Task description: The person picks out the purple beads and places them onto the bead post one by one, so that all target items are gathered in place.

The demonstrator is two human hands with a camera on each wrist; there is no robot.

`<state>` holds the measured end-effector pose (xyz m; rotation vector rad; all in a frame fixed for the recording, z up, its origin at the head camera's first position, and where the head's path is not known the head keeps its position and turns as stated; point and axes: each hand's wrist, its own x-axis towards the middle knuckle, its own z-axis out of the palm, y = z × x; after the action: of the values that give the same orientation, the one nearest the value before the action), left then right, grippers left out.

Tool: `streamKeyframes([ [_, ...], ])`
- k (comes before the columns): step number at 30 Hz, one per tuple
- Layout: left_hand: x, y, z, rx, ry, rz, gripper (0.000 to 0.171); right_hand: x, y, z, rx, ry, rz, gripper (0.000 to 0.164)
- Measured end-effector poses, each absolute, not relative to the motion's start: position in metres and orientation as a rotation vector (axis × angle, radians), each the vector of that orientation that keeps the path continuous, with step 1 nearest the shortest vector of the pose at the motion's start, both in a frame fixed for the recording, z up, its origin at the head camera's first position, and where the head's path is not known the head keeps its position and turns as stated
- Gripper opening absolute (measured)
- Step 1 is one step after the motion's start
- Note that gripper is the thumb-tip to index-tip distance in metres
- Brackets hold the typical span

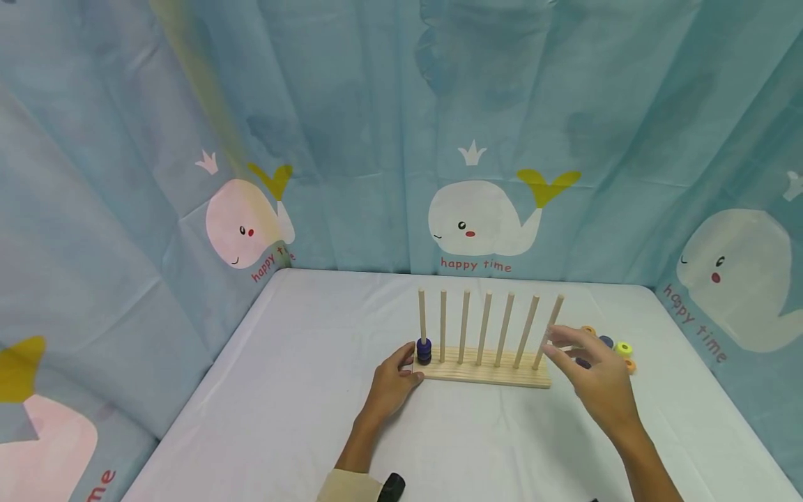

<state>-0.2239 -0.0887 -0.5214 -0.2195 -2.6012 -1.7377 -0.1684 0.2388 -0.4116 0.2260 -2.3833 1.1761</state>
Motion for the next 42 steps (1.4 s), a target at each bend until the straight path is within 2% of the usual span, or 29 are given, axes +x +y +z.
streamKeyframes([
  [18, -0.222, -0.089, -0.520, -0.247, -2.582, -1.731, 0.061, -0.149, 0.281, -0.445, -0.025, -2.487, 1.060, 0.036],
  [27, -0.223, -0.089, -0.521, -0.243, -2.583, -1.726, 0.061, -0.144, 0.305, -0.448, -0.195, -2.641, 1.058, 0.056],
  [42, -0.224, -0.089, -0.522, -0.213, -2.608, -1.727, 0.062, -0.147, 0.338, -0.457, -0.296, -2.840, 1.102, 0.074],
])
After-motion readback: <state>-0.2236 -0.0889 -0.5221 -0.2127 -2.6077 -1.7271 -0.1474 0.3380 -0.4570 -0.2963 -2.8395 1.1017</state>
